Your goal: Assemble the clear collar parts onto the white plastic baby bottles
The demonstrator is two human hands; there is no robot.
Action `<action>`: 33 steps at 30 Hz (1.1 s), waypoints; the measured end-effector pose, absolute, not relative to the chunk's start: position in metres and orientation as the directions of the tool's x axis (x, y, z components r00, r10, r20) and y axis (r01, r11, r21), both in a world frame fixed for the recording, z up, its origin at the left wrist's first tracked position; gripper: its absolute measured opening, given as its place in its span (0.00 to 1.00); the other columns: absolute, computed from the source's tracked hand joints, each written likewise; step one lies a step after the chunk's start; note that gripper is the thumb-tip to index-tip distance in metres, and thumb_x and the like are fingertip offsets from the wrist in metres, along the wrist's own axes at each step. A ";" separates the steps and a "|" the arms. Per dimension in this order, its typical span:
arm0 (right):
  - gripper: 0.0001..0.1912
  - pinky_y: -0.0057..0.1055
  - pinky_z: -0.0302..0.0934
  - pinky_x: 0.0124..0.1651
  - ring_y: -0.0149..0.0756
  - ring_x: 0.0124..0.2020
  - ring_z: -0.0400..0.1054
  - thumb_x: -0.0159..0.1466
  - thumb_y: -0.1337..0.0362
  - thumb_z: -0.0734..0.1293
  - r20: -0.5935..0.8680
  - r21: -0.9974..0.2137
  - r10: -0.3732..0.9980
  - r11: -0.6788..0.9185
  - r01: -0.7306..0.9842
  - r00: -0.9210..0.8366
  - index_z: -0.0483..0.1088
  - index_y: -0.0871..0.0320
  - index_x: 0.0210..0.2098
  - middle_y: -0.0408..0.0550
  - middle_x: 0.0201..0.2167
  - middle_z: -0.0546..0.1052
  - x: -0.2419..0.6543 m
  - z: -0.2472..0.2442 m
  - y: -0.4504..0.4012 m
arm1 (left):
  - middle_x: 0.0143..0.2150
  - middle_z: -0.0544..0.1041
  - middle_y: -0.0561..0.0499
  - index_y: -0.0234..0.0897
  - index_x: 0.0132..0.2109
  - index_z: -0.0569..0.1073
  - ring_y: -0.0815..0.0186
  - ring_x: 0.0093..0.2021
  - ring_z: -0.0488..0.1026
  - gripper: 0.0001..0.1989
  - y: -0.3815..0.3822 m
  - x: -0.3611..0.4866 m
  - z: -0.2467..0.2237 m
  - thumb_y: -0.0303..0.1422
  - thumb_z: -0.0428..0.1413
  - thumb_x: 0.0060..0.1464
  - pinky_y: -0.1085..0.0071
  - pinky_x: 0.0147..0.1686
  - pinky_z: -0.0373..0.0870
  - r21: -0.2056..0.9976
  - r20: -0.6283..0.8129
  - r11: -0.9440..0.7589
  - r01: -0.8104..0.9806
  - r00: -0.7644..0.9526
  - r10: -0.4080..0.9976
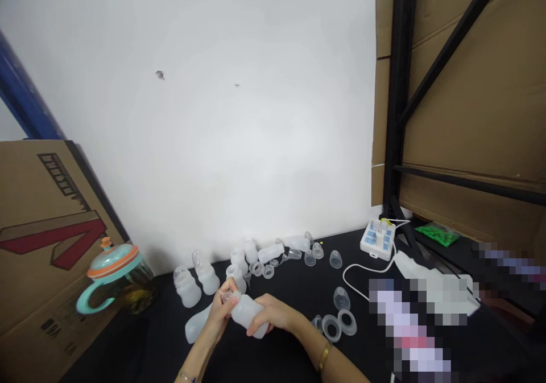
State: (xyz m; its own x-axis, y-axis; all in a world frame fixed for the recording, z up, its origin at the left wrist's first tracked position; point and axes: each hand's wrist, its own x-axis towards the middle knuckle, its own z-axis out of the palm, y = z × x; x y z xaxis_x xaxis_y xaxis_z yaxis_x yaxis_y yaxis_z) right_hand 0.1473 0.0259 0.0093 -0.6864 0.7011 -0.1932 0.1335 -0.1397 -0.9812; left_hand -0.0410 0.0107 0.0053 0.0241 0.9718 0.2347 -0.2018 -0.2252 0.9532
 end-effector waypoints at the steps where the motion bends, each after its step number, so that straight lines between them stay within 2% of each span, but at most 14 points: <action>1: 0.16 0.21 0.53 0.21 0.27 0.21 0.63 0.41 0.62 0.77 -0.194 -0.981 0.697 -0.147 0.128 -0.691 0.72 0.59 0.28 0.38 0.21 0.70 0.148 0.011 0.025 | 0.20 0.57 0.61 0.38 0.30 0.62 0.78 0.20 0.48 0.30 0.010 -0.040 0.006 0.52 0.69 0.37 0.79 0.20 0.44 0.952 0.234 -0.225 -0.209 0.017 0.972; 4: 0.16 0.22 0.48 0.20 0.25 0.19 0.59 0.42 0.61 0.77 -0.174 -0.983 0.679 -0.166 0.082 -0.713 0.71 0.60 0.28 0.37 0.19 0.69 0.147 0.014 0.023 | 0.19 0.57 0.62 0.38 0.31 0.63 0.78 0.19 0.48 0.29 0.010 -0.038 0.009 0.53 0.69 0.38 0.79 0.19 0.43 0.958 0.201 -0.198 -0.208 -0.007 0.980; 7: 0.18 0.23 0.45 0.18 0.23 0.16 0.55 0.50 0.56 0.76 -0.061 -0.993 0.716 -0.112 -0.028 -0.695 0.73 0.60 0.35 0.36 0.20 0.67 0.144 0.014 0.022 | 0.20 0.61 0.60 0.37 0.35 0.70 0.76 0.19 0.53 0.26 0.016 -0.033 0.015 0.54 0.67 0.43 0.78 0.19 0.49 0.974 0.153 -0.163 -0.158 -0.073 0.986; 9: 0.21 0.24 0.47 0.19 0.23 0.16 0.55 0.56 0.51 0.73 0.046 -0.996 0.804 -0.006 -0.086 -0.592 0.72 0.60 0.39 0.38 0.23 0.69 0.142 0.012 0.024 | 0.22 0.66 0.57 0.35 0.39 0.74 0.73 0.20 0.59 0.26 0.020 -0.025 0.021 0.54 0.66 0.44 0.76 0.19 0.56 0.979 0.156 -0.164 -0.118 -0.072 0.985; 11: 0.22 0.24 0.50 0.20 0.25 0.18 0.58 0.60 0.46 0.70 0.130 -0.991 0.891 0.109 -0.073 -0.435 0.70 0.59 0.41 0.40 0.26 0.71 0.141 0.010 0.025 | 0.27 0.73 0.52 0.35 0.41 0.77 0.68 0.26 0.68 0.25 0.023 -0.013 0.028 0.50 0.68 0.45 0.74 0.24 0.64 0.984 0.154 -0.154 -0.085 -0.006 0.988; 13: 0.22 0.25 0.52 0.22 0.27 0.19 0.60 0.63 0.44 0.67 0.161 -0.984 0.924 0.176 0.011 -0.346 0.68 0.57 0.41 0.39 0.26 0.69 0.144 0.010 0.026 | 0.33 0.78 0.48 0.34 0.42 0.79 0.61 0.35 0.74 0.23 0.024 -0.003 0.033 0.50 0.66 0.48 0.70 0.34 0.71 0.981 0.162 -0.159 -0.114 0.021 0.987; 15: 0.21 0.26 0.53 0.24 0.29 0.20 0.60 0.67 0.44 0.64 0.165 -0.966 0.926 0.221 0.134 -0.340 0.67 0.56 0.40 0.39 0.24 0.68 0.148 0.012 0.025 | 0.37 0.80 0.45 0.34 0.42 0.80 0.58 0.39 0.76 0.22 0.025 0.004 0.035 0.48 0.66 0.49 0.67 0.39 0.73 0.988 0.124 -0.116 -0.106 0.066 0.990; 17: 0.19 0.28 0.54 0.30 0.31 0.25 0.64 0.69 0.46 0.62 0.198 -0.900 0.914 0.312 0.304 -0.354 0.68 0.56 0.40 0.41 0.26 0.71 0.154 0.018 0.023 | 0.37 0.80 0.46 0.34 0.42 0.80 0.57 0.40 0.76 0.21 0.026 0.006 0.032 0.47 0.66 0.49 0.68 0.39 0.73 0.985 0.145 -0.142 -0.099 0.019 0.989; 19: 0.19 0.29 0.53 0.33 0.34 0.28 0.66 0.69 0.46 0.63 0.249 -0.777 0.909 0.394 0.491 -0.334 0.70 0.56 0.41 0.42 0.28 0.73 0.159 0.024 0.023 | 0.36 0.81 0.46 0.35 0.42 0.80 0.57 0.40 0.77 0.21 0.026 0.006 0.024 0.46 0.67 0.48 0.67 0.39 0.74 0.978 0.170 -0.174 -0.111 -0.041 0.985; 21: 0.18 0.29 0.52 0.34 0.34 0.30 0.66 0.67 0.46 0.66 0.280 -0.689 0.905 0.422 0.589 -0.320 0.72 0.54 0.44 0.41 0.29 0.74 0.165 0.030 0.025 | 0.37 0.81 0.46 0.35 0.43 0.80 0.55 0.42 0.78 0.21 0.025 0.006 0.017 0.47 0.67 0.48 0.66 0.41 0.74 0.973 0.164 -0.181 -0.147 -0.118 0.979; 23: 0.19 0.29 0.53 0.35 0.35 0.31 0.68 0.66 0.46 0.68 0.318 -0.654 0.912 0.409 0.637 -0.259 0.74 0.53 0.46 0.42 0.31 0.75 0.172 0.037 0.028 | 0.38 0.81 0.44 0.35 0.45 0.80 0.54 0.42 0.78 0.23 0.024 0.004 0.012 0.47 0.67 0.48 0.66 0.40 0.75 0.971 0.143 -0.173 -0.162 -0.183 0.973; 26: 0.15 0.29 0.56 0.37 0.36 0.34 0.71 0.70 0.52 0.63 0.393 -0.591 0.915 0.326 0.737 -0.090 0.75 0.55 0.43 0.45 0.33 0.77 0.188 0.050 0.031 | 0.38 0.81 0.45 0.35 0.45 0.80 0.55 0.39 0.77 0.22 0.023 -0.001 0.012 0.46 0.68 0.47 0.67 0.38 0.73 0.978 0.180 -0.193 -0.083 -0.145 0.973; 29: 0.12 0.30 0.57 0.36 0.39 0.36 0.73 0.70 0.55 0.64 0.347 -0.468 0.929 0.055 0.882 0.126 0.74 0.55 0.43 0.48 0.35 0.77 0.210 0.068 0.025 | 0.30 0.77 0.49 0.37 0.39 0.79 0.59 0.32 0.73 0.17 0.019 -0.008 0.017 0.43 0.69 0.47 0.69 0.32 0.68 0.971 0.225 -0.207 0.122 -0.161 0.961; 33: 0.16 0.32 0.61 0.37 0.45 0.42 0.76 0.69 0.54 0.65 0.259 -0.257 0.927 -0.205 0.944 0.272 0.72 0.55 0.50 0.55 0.46 0.75 0.240 0.085 0.008 | 0.38 0.79 0.47 0.41 0.42 0.80 0.53 0.39 0.75 0.18 0.015 -0.008 0.019 0.39 0.71 0.43 0.67 0.35 0.68 0.907 0.365 -0.307 0.290 -0.174 0.915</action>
State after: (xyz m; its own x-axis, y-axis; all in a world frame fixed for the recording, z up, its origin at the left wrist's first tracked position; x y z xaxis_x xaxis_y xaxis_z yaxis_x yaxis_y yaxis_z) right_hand 0.2396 0.0082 0.0852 0.2722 0.9267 0.2591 0.9443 -0.2055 -0.2571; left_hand -0.0080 0.0149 0.0188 -0.1737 0.9147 0.3650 0.2899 -0.3067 0.9066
